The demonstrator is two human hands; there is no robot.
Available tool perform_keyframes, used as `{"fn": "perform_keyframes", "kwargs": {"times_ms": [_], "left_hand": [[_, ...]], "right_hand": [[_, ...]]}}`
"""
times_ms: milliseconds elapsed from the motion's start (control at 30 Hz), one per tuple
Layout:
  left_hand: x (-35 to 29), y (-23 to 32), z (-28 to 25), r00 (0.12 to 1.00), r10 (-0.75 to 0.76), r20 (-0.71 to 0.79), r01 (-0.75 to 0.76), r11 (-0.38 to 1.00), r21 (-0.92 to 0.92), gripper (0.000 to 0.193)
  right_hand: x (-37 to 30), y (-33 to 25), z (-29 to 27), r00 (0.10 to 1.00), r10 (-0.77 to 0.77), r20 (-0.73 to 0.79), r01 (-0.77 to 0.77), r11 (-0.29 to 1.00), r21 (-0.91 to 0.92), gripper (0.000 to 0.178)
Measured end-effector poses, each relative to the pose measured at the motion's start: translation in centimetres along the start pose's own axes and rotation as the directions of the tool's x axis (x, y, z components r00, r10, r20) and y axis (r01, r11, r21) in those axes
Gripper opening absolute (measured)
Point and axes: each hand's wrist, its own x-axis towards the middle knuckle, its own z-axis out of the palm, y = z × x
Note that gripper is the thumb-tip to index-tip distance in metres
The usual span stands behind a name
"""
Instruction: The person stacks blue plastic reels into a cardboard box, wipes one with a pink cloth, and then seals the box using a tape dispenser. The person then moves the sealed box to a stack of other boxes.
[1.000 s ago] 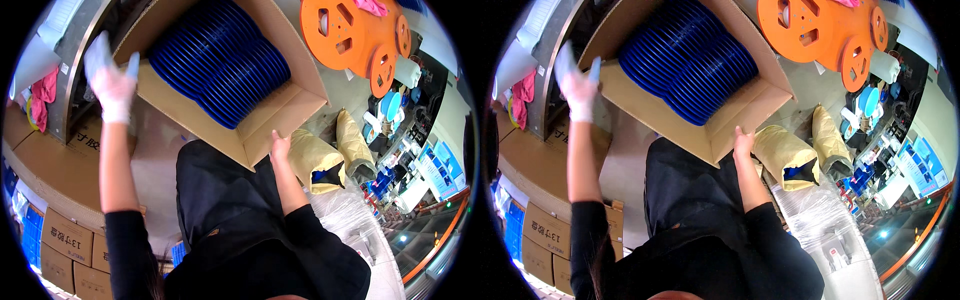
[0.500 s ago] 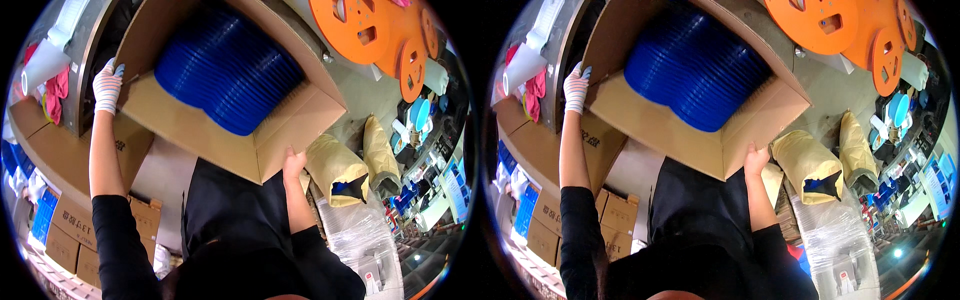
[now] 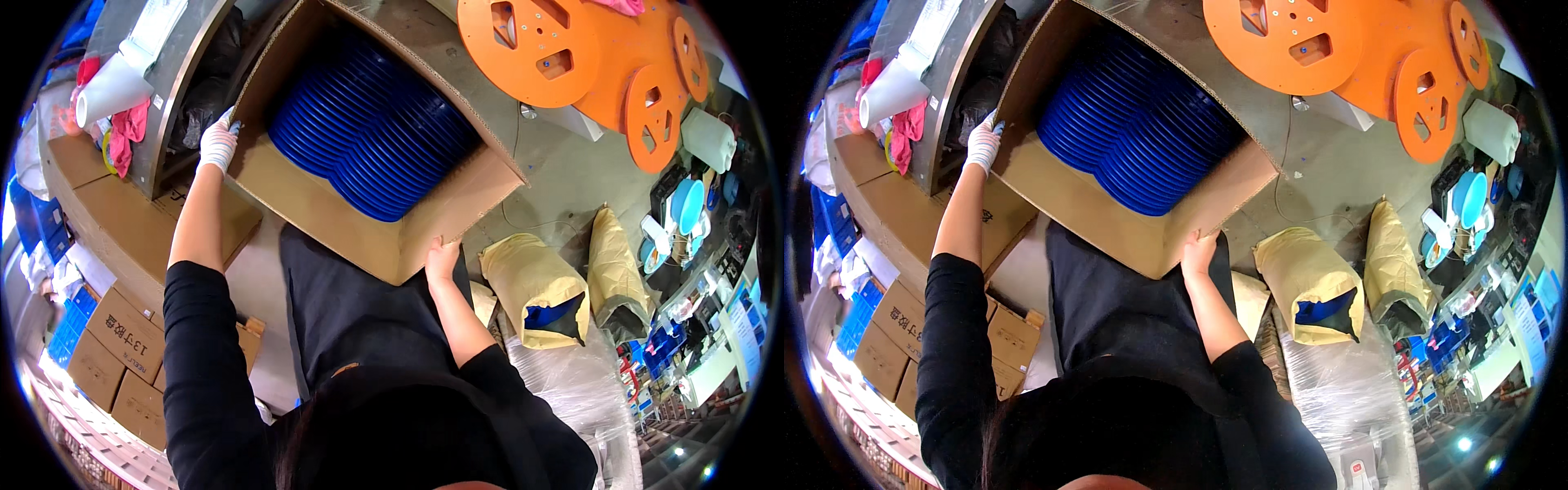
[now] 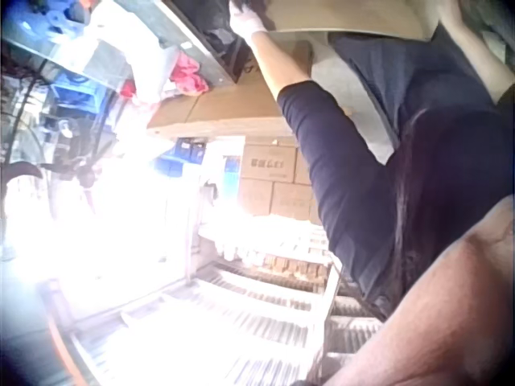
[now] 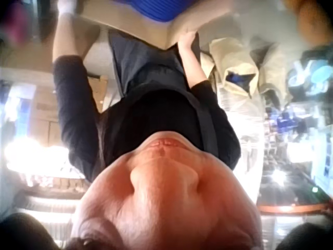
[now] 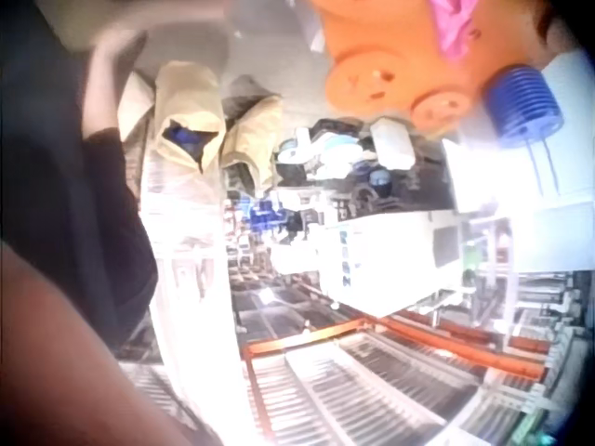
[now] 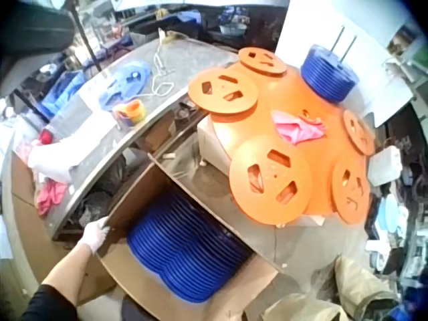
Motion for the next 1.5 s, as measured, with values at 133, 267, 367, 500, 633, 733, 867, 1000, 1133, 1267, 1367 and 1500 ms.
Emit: {"fn": "perform_keyframes", "kwargs": {"times_ms": [133,267,367,500,633,733,867,1000,1133,1267,1367,1500], "left_hand": [[-3.4,7.4,3.3,0.962,0.028,0.27,-0.206,0.723,0.659,0.063],[-4.1,11.7,9.1,0.88,-0.253,0.401,-0.167,0.626,0.762,0.083],[-2.5,10.0,12.2,0.851,-0.249,0.462,-0.19,0.673,0.714,0.086],[-2.4,10.8,10.9,0.81,-0.347,0.473,-0.141,0.666,0.732,0.074],[-3.2,13.6,2.8,0.815,0.228,0.533,-0.52,0.692,0.5,0.035],[-2.9,11.9,-2.5,0.82,0.571,0.025,-0.469,0.647,0.602,0.035],[-0.5,9.9,-0.3,0.786,0.596,-0.164,-0.502,0.771,0.392,0.041],[5.5,12.0,6.8,0.778,0.572,-0.258,-0.452,0.796,0.403,0.047],[9.1,12.1,12.7,0.882,0.375,-0.284,-0.129,0.773,0.621,0.058],[11.2,11.4,14.6,0.932,0.213,-0.293,-0.04,0.863,0.503,0.066],[11.5,13.2,11.0,0.974,-0.225,0.01,0.222,0.966,0.136,0.056],[11.6,9.1,10.3,0.944,-0.301,0.138,0.298,0.594,-0.747,0.069]], "right_hand": [[1.4,-1.1,2.5,0.995,-0.071,0.07,0.068,0.997,0.033,0.073],[4.8,-2.8,10.8,0.996,-0.043,0.079,0.061,0.968,-0.245,0.102],[8.9,-3.1,13.9,0.95,0.165,0.265,-0.044,0.911,-0.411,0.107],[10.1,-4.4,13.9,0.917,0.293,0.272,-0.116,0.846,-0.52,0.107],[10.4,-3.5,13.0,0.914,0.289,0.284,-0.102,0.843,-0.528,0.108],[10.4,-3.4,12.9,0.914,0.291,0.284,-0.097,0.834,-0.543,0.108],[10.0,-3.7,11.8,0.91,0.279,0.307,-0.052,0.811,-0.583,0.096],[11.5,-11.7,8.0,0.812,0.024,0.584,0.3,0.84,-0.452,0.058],[13.1,-28.0,8.5,0.258,-0.909,0.327,0.891,0.094,-0.443,0.047],[19.2,-34.5,11.6,0.625,-0.567,0.537,0.75,0.628,-0.21,0.05],[17.9,-27.4,16.2,0.658,-0.231,0.717,0.572,0.772,-0.276,0.072],[12.9,-15.6,21.6,0.718,-0.24,0.653,0.687,0.39,-0.613,0.075]]}}
